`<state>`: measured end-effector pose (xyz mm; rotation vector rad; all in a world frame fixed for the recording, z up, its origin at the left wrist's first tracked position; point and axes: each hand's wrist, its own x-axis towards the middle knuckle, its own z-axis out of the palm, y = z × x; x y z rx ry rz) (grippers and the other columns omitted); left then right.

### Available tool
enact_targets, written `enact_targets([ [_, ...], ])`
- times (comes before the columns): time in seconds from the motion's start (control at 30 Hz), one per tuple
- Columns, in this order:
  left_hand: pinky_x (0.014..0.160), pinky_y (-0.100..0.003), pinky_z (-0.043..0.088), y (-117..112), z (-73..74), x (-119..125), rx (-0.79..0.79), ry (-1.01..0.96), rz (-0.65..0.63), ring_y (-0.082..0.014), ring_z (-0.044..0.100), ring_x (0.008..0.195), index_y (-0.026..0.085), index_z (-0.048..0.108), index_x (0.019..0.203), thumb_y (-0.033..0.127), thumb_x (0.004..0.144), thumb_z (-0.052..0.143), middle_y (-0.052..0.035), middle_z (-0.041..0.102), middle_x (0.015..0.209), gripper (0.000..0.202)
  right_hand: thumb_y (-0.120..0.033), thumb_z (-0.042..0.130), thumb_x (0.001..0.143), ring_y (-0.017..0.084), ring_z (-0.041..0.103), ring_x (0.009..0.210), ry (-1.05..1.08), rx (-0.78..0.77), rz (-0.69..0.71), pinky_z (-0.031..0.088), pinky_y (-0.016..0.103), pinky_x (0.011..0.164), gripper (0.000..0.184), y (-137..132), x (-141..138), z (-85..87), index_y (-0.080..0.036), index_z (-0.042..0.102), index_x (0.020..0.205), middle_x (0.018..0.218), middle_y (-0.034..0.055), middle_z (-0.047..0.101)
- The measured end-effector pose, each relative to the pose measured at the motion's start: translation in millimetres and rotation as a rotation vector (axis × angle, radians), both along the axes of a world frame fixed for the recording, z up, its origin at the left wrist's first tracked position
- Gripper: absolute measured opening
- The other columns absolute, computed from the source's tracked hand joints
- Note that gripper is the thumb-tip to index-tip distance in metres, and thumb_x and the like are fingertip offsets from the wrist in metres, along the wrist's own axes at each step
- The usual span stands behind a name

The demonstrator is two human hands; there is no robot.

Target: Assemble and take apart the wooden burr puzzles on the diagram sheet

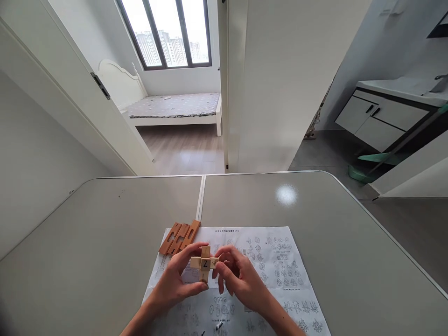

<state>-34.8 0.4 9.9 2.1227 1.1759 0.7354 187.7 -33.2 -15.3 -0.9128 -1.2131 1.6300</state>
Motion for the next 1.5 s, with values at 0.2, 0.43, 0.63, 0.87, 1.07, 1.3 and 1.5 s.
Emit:
enact_targets([
  [0.2, 0.093, -0.038, 0.061, 3.3, -0.1, 0.8, -0.240, -0.282, -0.117, -0.0262, 0.072, 0.105, 0.039, 0.062, 0.139, 0.048, 0.075, 0.089, -0.0036, 0.071, 0.123, 0.071, -0.058, 0.061, 0.102, 0.012, 0.059, 0.056, -0.049, 0.019, 0.040, 0.038, 0.021, 0.049, 0.037, 0.2, 2.5, 0.7, -0.022, 0.057, 0.114, 0.074, -0.0028, 0.061],
  [0.43, 0.098, -0.040, 0.059, 4.2, -1.7, 1.1, -0.249, -0.295, -0.122, -0.0276, 0.070, 0.109, 0.036, 0.063, 0.141, 0.053, 0.075, 0.089, -0.0061, 0.069, 0.123, 0.073, -0.055, 0.062, 0.102, 0.011, 0.057, 0.054, -0.056, 0.025, 0.044, 0.039, 0.022, 0.050, 0.036, 1.6, 3.7, 3.5, -0.021, 0.060, 0.114, 0.071, -0.0040, 0.061],
  [0.63, 0.099, -0.040, 0.059, 3.6, -1.1, 0.6, -0.283, -0.285, -0.121, -0.0275, 0.069, 0.109, 0.036, 0.062, 0.141, 0.054, 0.076, 0.088, -0.0070, 0.068, 0.126, 0.073, -0.052, 0.063, 0.103, 0.011, 0.057, 0.056, -0.047, 0.035, 0.036, 0.039, 0.022, 0.051, 0.033, 1.2, 2.7, 3.2, -0.021, 0.060, 0.113, 0.075, -0.0023, 0.063],
  [0.87, 0.100, -0.040, 0.055, 4.2, -1.4, 0.7, -0.319, -0.308, -0.115, -0.0274, 0.067, 0.108, 0.030, 0.064, 0.140, 0.056, 0.073, 0.089, -0.0083, 0.068, 0.125, 0.077, -0.051, 0.064, 0.103, 0.010, 0.059, 0.056, -0.038, 0.046, 0.049, 0.040, 0.021, 0.050, 0.033, 2.5, 3.8, 2.0, -0.019, 0.060, 0.111, 0.074, -0.0014, 0.065],
  [1.07, 0.103, -0.039, 0.051, 6.2, -2.3, -0.4, -0.320, -0.332, -0.125, -0.0288, 0.064, 0.113, 0.031, 0.065, 0.141, 0.061, 0.072, 0.089, -0.0082, 0.066, 0.126, 0.079, -0.053, 0.065, 0.102, 0.011, 0.059, 0.058, -0.088, 0.052, 0.076, 0.042, 0.021, 0.051, 0.037, 4.8, 4.8, 6.6, -0.018, 0.064, 0.111, 0.074, 0.0004, 0.066],
  [1.3, 0.103, -0.039, 0.050, 7.7, 0.3, 1.0, -0.327, -0.356, -0.151, -0.0284, 0.063, 0.112, 0.032, 0.067, 0.140, 0.064, 0.074, 0.086, -0.0082, 0.066, 0.123, 0.076, -0.052, 0.068, 0.100, 0.012, 0.063, 0.061, -0.102, 0.045, 0.090, 0.044, 0.021, 0.052, 0.035, 5.5, 4.7, 8.9, -0.018, 0.068, 0.108, 0.080, 0.0025, 0.068],
  [1.5, 0.103, -0.038, 0.050, 7.7, -2.1, 1.0, -0.337, -0.377, -0.171, -0.0283, 0.063, 0.113, 0.032, 0.066, 0.142, 0.062, 0.075, 0.087, -0.0077, 0.065, 0.122, 0.076, -0.050, 0.069, 0.100, 0.012, 0.064, 0.063, -0.106, 0.038, 0.091, 0.045, 0.020, 0.052, 0.033, 4.2, 4.3, 8.1, -0.018, 0.068, 0.108, 0.082, 0.0026, 0.069],
])
